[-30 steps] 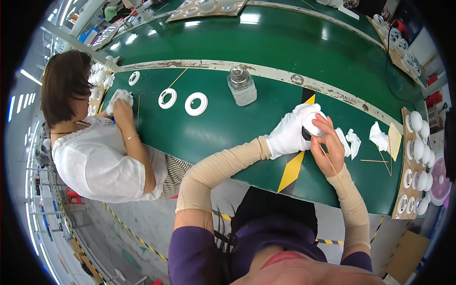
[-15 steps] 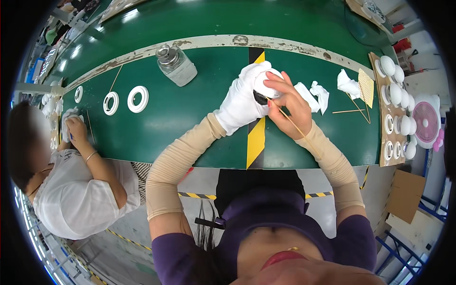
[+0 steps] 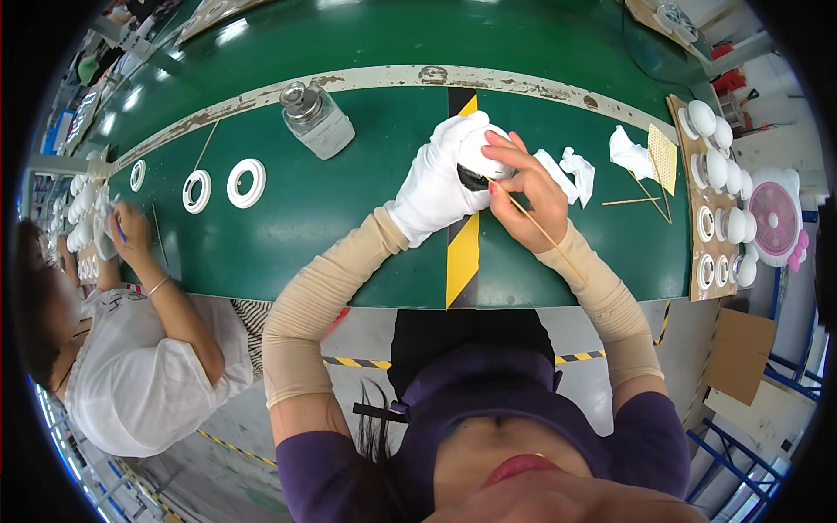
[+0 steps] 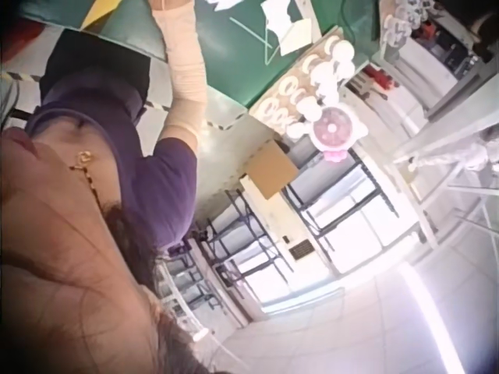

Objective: Cleaning the interior of a white electronic component shell using a wooden swab.

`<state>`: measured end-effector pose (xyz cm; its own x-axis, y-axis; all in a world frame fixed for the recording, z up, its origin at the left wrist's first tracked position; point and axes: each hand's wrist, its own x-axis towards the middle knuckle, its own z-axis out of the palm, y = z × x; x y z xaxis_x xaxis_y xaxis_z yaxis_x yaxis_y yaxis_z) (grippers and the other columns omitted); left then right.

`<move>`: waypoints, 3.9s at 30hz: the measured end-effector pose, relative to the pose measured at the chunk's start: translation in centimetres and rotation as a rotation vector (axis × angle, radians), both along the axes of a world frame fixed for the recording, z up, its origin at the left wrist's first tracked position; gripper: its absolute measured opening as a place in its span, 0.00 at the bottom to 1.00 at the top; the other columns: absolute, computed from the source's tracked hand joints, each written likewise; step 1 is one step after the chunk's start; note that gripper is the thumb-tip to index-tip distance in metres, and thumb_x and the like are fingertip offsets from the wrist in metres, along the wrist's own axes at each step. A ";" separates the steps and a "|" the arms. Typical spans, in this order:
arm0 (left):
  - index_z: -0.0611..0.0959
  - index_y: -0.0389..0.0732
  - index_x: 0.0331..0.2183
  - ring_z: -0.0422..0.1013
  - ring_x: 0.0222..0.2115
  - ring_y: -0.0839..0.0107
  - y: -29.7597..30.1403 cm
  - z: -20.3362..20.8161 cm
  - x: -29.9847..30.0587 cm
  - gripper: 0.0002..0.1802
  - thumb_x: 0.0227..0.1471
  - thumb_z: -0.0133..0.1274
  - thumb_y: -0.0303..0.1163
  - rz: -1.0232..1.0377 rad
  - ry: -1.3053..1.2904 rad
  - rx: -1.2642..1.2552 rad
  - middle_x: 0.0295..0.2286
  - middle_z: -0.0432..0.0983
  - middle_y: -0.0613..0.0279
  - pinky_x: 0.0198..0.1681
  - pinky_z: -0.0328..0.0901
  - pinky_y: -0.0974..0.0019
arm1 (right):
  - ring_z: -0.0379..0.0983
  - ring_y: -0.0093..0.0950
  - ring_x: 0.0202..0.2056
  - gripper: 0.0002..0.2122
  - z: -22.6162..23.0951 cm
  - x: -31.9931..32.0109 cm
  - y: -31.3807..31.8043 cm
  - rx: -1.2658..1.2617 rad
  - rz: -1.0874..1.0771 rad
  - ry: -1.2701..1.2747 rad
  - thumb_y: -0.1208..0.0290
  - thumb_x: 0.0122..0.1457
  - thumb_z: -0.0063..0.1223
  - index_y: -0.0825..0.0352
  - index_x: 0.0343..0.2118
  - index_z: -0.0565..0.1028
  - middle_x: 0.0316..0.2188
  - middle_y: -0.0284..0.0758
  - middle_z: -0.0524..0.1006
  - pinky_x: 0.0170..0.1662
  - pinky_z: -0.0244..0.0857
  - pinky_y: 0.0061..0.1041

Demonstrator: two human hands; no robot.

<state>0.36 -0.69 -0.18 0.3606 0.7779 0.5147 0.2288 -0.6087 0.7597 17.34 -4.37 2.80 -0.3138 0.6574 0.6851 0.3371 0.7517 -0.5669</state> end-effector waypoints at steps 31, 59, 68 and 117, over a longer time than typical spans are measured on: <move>0.64 0.40 0.56 0.68 0.49 0.51 -0.1 -0.6 0.2 0.45 0.37 0.68 0.32 0.035 -0.009 0.070 0.50 0.65 0.46 0.51 0.66 0.58 | 0.69 0.48 0.55 0.09 -0.2 -0.5 0.1 0.019 0.000 -0.001 0.88 0.49 0.55 0.71 0.25 0.67 0.47 0.50 0.75 0.60 0.55 0.51; 0.64 0.41 0.56 0.66 0.50 0.50 -0.2 -1.0 0.3 0.43 0.39 0.67 0.33 0.036 -0.039 0.057 0.51 0.64 0.47 0.52 0.65 0.58 | 0.73 0.40 0.52 0.08 -0.3 -0.7 0.2 0.062 -0.064 -0.023 0.84 0.48 0.60 0.68 0.24 0.71 0.45 0.41 0.76 0.59 0.59 0.48; 0.63 0.41 0.56 0.68 0.48 0.50 -0.5 -0.8 0.6 0.45 0.37 0.68 0.32 0.068 -0.011 0.063 0.51 0.63 0.47 0.51 0.66 0.58 | 0.71 0.42 0.54 0.08 -0.6 0.4 -0.2 0.028 -0.007 0.044 0.86 0.49 0.57 0.69 0.23 0.69 0.46 0.44 0.76 0.59 0.58 0.47; 0.60 0.39 0.59 0.64 0.54 0.64 -0.5 -0.7 0.2 0.48 0.38 0.67 0.25 -0.026 -0.063 -0.215 0.55 0.61 0.54 0.57 0.62 0.63 | 0.72 0.44 0.52 0.09 -0.7 0.0 0.0 0.053 -0.003 0.015 0.87 0.49 0.58 0.68 0.25 0.67 0.45 0.45 0.76 0.59 0.56 0.51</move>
